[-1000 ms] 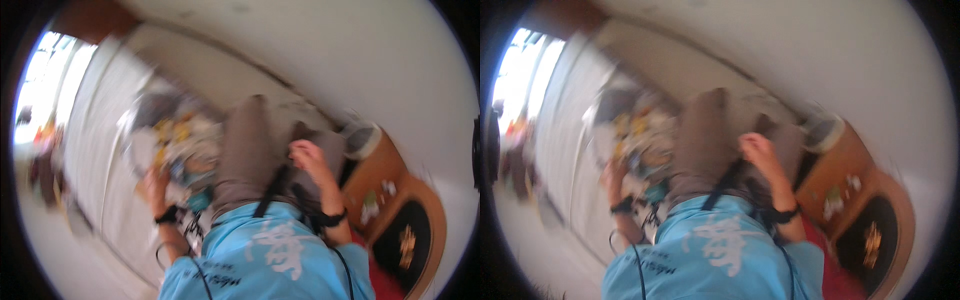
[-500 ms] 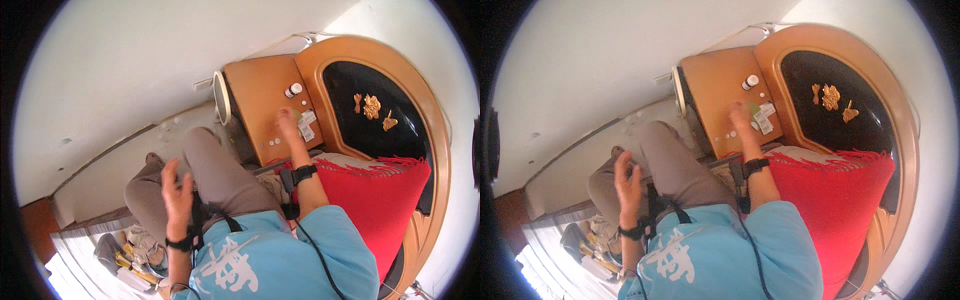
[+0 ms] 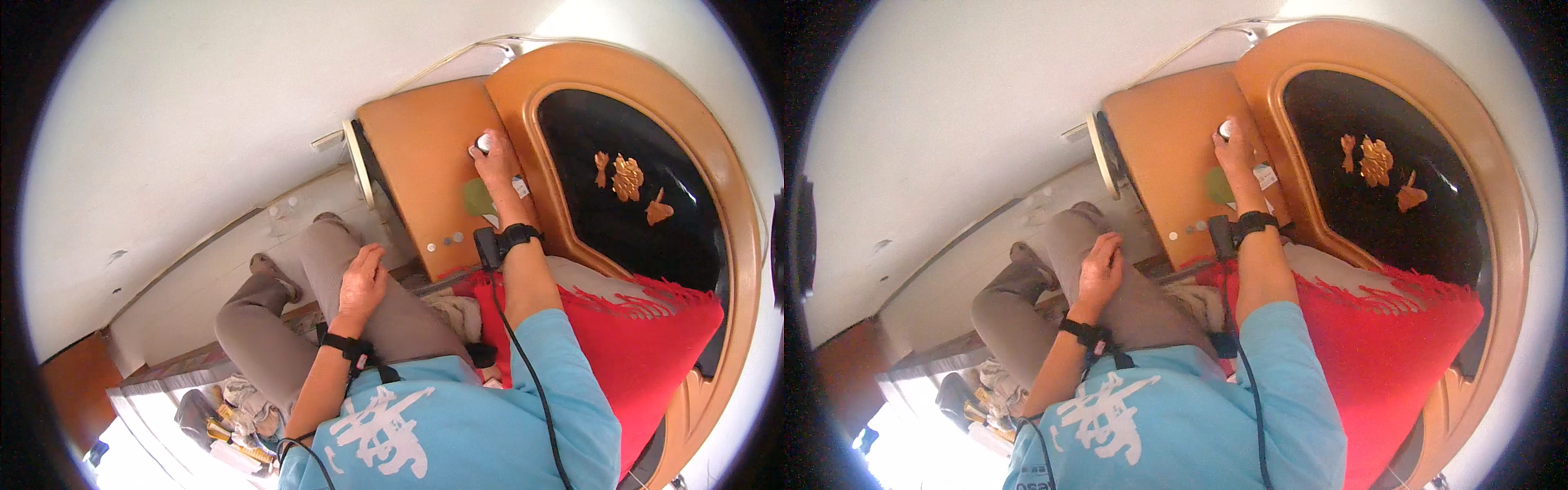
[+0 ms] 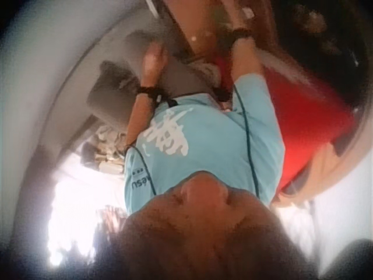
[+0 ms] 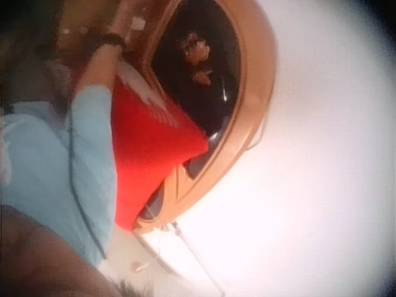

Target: The person sits on the floor and repeatedly picks up small boxes, bottles, and papers from a low table, then places them into a plastic bag on the floor. The person handles items one at a time, moving them between the table and the bag.

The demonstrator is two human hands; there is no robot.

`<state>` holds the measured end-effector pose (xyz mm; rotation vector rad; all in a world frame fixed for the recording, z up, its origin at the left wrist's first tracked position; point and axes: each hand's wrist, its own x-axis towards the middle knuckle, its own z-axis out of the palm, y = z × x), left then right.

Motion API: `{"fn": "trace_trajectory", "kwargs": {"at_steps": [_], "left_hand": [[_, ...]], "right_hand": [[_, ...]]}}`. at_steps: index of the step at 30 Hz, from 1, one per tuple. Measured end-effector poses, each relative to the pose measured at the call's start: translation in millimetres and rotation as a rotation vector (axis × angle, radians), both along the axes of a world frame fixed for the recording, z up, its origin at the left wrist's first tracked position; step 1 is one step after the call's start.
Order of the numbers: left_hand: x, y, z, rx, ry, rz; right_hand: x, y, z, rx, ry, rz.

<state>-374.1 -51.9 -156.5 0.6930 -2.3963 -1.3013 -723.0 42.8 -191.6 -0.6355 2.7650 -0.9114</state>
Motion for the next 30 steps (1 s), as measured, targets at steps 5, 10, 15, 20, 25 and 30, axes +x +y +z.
{"fn": "trace_trajectory", "kwargs": {"at_steps": [5,10,15,20,25,30], "left_hand": [[-2.8,-0.9,-5.8,0.033,0.02,0.035],[-1.1,-4.0,-3.1,0.33,0.108,0.149],[18.0,-1.9,13.0,0.487,0.263,0.219],[58.9,-8.5,27.5,0.275,0.38,0.385],[116.9,-25.3,37.5,0.364,0.461,0.609],[182.5,-26.7,59.0,0.291,0.413,0.728]], "right_hand": [[24.4,-9.2,24.7,-0.277,-0.389,-0.147],[99.9,-8.4,69.4,-0.567,-0.799,0.114],[192.2,-31.2,105.6,-0.361,-0.683,0.534],[280.7,-65.2,124.4,-0.214,-0.468,0.861],[346.4,-98.0,133.3,-0.231,-0.122,1.187],[395.8,-118.6,148.1,-0.182,-0.019,1.422]]}}
